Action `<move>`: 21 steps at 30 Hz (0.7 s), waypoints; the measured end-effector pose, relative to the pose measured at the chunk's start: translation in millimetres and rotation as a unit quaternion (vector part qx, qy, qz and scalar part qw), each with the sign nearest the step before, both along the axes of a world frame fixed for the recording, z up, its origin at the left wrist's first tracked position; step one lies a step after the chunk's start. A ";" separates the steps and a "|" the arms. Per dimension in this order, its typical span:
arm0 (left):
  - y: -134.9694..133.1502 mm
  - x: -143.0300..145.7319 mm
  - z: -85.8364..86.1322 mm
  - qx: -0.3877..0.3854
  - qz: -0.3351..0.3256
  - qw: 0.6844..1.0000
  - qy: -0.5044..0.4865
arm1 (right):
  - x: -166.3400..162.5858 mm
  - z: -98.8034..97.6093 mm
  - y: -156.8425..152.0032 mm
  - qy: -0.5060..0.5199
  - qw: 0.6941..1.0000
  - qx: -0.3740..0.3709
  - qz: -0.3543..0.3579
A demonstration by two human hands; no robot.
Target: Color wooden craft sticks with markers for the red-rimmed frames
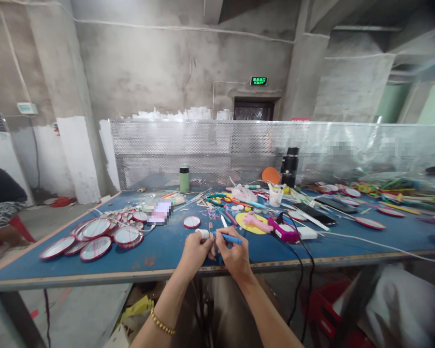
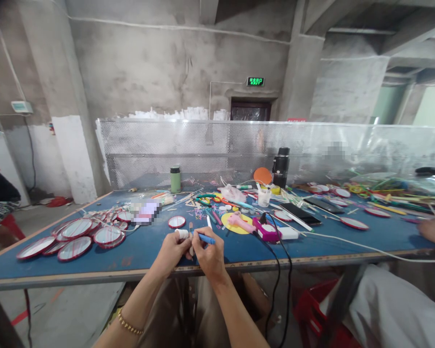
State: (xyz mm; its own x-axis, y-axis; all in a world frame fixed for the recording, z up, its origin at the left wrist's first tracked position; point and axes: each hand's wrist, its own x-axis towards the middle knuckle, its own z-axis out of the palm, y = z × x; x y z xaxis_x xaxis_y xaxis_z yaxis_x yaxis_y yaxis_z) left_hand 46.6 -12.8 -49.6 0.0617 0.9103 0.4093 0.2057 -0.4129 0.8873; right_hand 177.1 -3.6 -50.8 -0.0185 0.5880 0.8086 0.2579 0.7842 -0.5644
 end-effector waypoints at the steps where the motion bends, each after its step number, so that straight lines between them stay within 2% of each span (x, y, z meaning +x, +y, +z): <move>1: 0.3 -0.1 -0.2 0.000 0.002 1.000 0.002 | 0.0 -0.1 0.1 0.000 1.000 0.000 0.000; 11: -1.1 3.5 2.6 -0.019 -0.008 1.000 -0.021 | 1.6 -1.6 -0.7 -0.001 0.999 -0.010 0.034; 21: -1.4 4.2 3.1 -0.026 -0.012 0.999 -0.026 | 0.4 -1.8 0.6 0.016 1.000 0.001 0.018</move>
